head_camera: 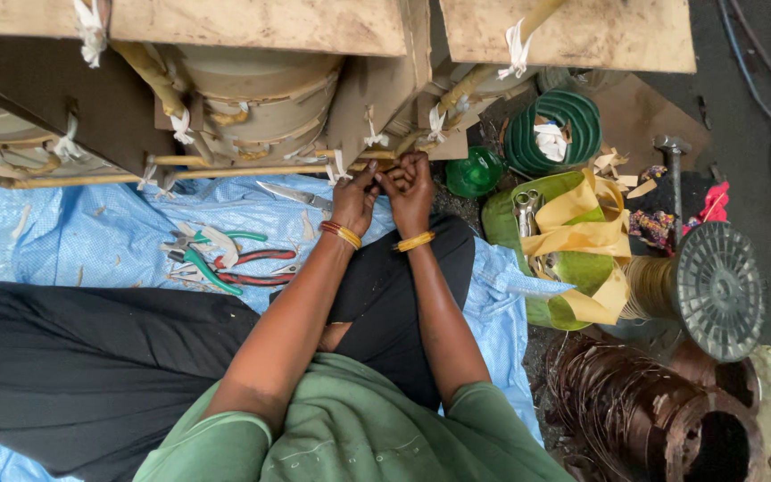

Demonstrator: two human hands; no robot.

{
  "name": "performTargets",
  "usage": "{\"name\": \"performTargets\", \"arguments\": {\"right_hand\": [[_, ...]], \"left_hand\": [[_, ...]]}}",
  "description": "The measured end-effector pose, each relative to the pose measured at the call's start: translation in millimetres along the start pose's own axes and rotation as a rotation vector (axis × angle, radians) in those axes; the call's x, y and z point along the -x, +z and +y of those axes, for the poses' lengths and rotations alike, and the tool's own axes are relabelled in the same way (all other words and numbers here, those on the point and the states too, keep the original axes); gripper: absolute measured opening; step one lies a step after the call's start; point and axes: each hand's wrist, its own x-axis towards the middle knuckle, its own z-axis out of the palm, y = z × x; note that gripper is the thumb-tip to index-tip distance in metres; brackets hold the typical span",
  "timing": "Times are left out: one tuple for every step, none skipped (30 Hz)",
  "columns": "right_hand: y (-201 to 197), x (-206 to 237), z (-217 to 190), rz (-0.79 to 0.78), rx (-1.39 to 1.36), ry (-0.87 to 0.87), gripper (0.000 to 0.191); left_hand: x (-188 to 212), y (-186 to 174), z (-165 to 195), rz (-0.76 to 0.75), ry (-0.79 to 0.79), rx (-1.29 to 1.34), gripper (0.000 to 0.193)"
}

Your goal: The person sits on a blue tarp and wraps a long beige strip around cylindrical wooden frames mounted on a wooden structure. They repeatedly pull, fold, and tuck the strip to secure it around the frames.

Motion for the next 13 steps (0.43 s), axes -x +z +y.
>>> {"name": "performTargets", "arguments": {"right_hand": [[-1,1,4,0.01,-0.03,0.028,0.039],[-1,2,5,0.02,-0.062,0.056,0.037],[0,1,5,0.029,-0.097,0.08,0.035],[1,-1,2,0.04,-0.036,0.053,0.033],[1,-3,-3,0.051,0.024,0.026,0.031],[0,-1,-10,0.064,0.086,0.003,0.029],[-3,2,-17,0.031,0.23,-0.069,0.026],[-7,5,-26,-0.001,0.371,-0.144,0.025],[-10,8,-34,-0.032,0.511,-0.218,0.026],[-11,12,-41,-0.06,0.599,-0.276,0.026],[-12,16,-48,-0.088,0.69,-0.334,0.027],[-14,18,-54,-0.117,0.781,-0.396,0.027],[-15,18,-61,-0.135,0.85,-0.385,0.024]], "left_hand": [[2,-1,0,-0.024,0.0,0.002,0.016],[7,-2,-1,-0.043,-0.015,0.005,0.015],[10,-3,1,-0.064,-0.025,0.005,0.014],[11,-2,4,-0.089,-0.031,0.005,0.014],[12,1,5,-0.066,-0.005,0.002,0.015],[15,2,3,-0.04,0.018,-0.001,0.016],[17,3,1,-0.013,0.039,-0.004,0.016],[16,5,1,-0.022,0.046,-0.004,0.017],[14,6,1,-0.03,0.053,-0.007,0.019],[13,5,-1,-0.035,0.054,-0.008,0.02],[12,3,-1,-0.019,0.054,-0.047,0.022],[9,2,-2,-0.006,0.055,-0.084,0.024],[6,2,-3,0.006,0.057,-0.119,0.026]]}}
